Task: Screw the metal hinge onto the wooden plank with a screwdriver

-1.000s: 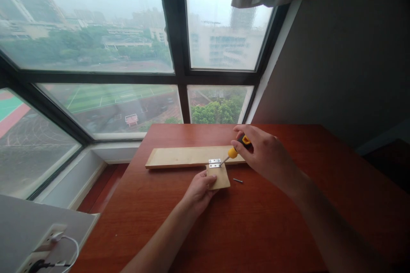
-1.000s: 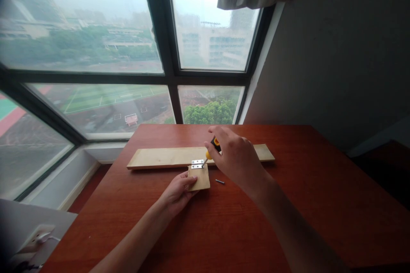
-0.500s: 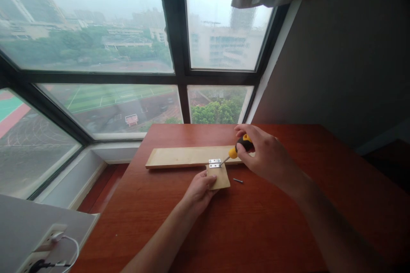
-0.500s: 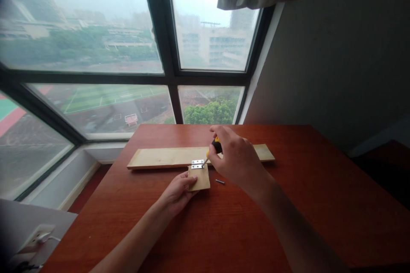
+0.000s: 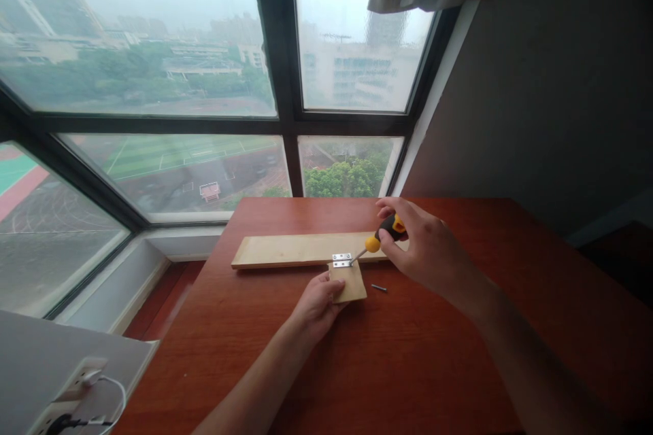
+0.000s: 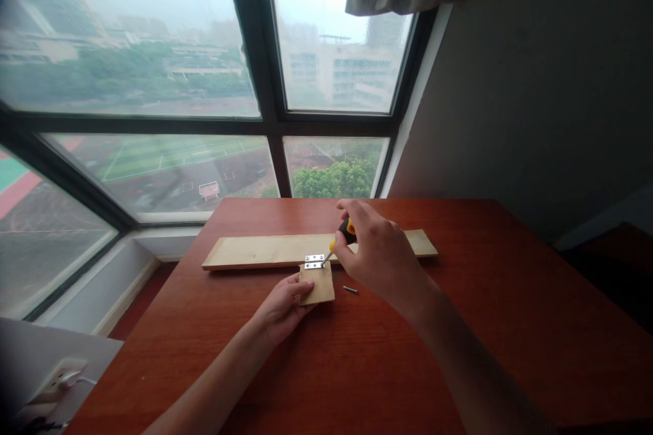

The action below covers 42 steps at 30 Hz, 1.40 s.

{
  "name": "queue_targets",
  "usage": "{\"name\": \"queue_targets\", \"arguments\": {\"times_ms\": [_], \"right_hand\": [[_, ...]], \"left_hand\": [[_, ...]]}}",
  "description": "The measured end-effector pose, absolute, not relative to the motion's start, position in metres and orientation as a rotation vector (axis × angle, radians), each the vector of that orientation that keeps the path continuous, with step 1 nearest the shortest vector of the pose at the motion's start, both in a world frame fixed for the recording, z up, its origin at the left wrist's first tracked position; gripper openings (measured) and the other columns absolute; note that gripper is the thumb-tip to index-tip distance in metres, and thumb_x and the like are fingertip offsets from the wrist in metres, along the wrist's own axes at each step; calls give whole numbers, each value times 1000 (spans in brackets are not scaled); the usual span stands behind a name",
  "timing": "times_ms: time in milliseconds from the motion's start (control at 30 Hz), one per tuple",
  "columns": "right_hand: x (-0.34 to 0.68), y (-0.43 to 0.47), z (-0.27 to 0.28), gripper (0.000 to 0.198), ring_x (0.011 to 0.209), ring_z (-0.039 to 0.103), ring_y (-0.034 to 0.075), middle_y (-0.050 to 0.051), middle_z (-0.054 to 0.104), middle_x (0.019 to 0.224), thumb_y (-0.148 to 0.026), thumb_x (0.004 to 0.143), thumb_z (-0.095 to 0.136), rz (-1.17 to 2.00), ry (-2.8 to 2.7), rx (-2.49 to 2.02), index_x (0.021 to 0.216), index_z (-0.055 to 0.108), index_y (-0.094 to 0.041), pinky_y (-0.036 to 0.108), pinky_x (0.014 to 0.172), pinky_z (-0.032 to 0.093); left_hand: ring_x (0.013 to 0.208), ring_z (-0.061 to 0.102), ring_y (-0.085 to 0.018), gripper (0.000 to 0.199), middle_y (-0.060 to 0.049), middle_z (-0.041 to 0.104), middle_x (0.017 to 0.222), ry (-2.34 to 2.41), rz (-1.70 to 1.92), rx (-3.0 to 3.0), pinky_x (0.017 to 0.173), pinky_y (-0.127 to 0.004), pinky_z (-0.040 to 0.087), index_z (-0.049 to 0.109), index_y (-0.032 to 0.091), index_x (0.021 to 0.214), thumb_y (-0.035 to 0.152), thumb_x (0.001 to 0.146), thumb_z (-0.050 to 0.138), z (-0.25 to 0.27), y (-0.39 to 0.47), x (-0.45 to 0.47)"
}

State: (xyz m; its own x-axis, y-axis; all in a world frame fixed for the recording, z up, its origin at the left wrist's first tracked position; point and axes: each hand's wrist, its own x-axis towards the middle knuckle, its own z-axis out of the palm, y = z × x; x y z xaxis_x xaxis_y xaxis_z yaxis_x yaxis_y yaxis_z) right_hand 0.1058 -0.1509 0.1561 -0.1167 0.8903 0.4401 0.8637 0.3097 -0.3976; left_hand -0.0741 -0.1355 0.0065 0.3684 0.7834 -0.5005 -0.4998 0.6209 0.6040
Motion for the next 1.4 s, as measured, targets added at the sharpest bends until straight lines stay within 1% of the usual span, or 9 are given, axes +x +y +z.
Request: {"name": "queue_targets", "arguments": {"times_ms": [133,300,400,600,800,933,1100,1300,1400], "right_hand": [[106,-153,157,42,94,64,21,5,64,117,-22,82,54,64,-1979,-1538,124,50,-25,34,76,53],[106,-151,159,31,87,66,22,5,68,109,-34,89,52,38,-1979,-1620,118,55,-24,36,77,52],[106,-151,157,32,88,66,21,4,67,108,-26,87,52,53,-1972,-1576,118,54,-24,35,79,51],[105,-155,156,45,106,61,22,4,60,126,-18,80,53,66,-2014,-1474,124,48,-25,34,85,51],[104,-151,156,33,92,66,24,5,66,114,-34,89,52,-26,-1988,-1599,121,53,-25,37,76,51],[104,-150,156,34,89,66,22,3,67,109,-28,88,51,2,-1968,-1599,122,53,-25,36,80,51],[103,-154,157,50,100,63,21,4,62,122,-17,77,55,61,-1989,-1519,127,47,-24,33,80,51],[103,-152,158,37,86,66,23,5,67,112,-36,87,53,3,-1974,-1615,122,52,-25,36,73,51],[103,-150,157,32,87,66,22,4,68,108,-32,89,50,33,-1968,-1611,121,54,-25,36,76,51]], "left_hand": [[76,67,-19,29,-12,71,88,840,848,378,80,-31,54,65,8,96,0,69,66,7,-136,-74],[75,67,-18,29,-12,71,88,860,844,388,78,-31,54,65,7,96,-2,69,63,10,-136,-74],[75,67,-19,29,-12,71,87,855,845,394,78,-31,54,65,7,96,-2,68,64,8,-135,-74],[77,68,-20,29,-12,72,86,813,853,400,80,-31,54,66,8,96,2,68,69,0,-135,-75],[77,68,-20,28,-12,72,86,807,848,401,81,-31,54,67,8,95,2,68,69,1,-135,-75],[76,67,-19,27,-12,72,86,825,845,396,79,-30,54,66,8,94,1,68,68,2,-135,-75],[75,67,-19,26,-12,72,86,832,845,395,79,-30,54,66,8,93,1,69,67,4,-135,-75],[78,68,-20,26,-12,72,86,829,845,404,81,-31,54,66,8,94,1,69,67,3,-135,-75],[78,68,-20,27,-12,71,86,837,845,406,81,-32,54,66,8,94,1,69,66,2,-135,-75]]}}
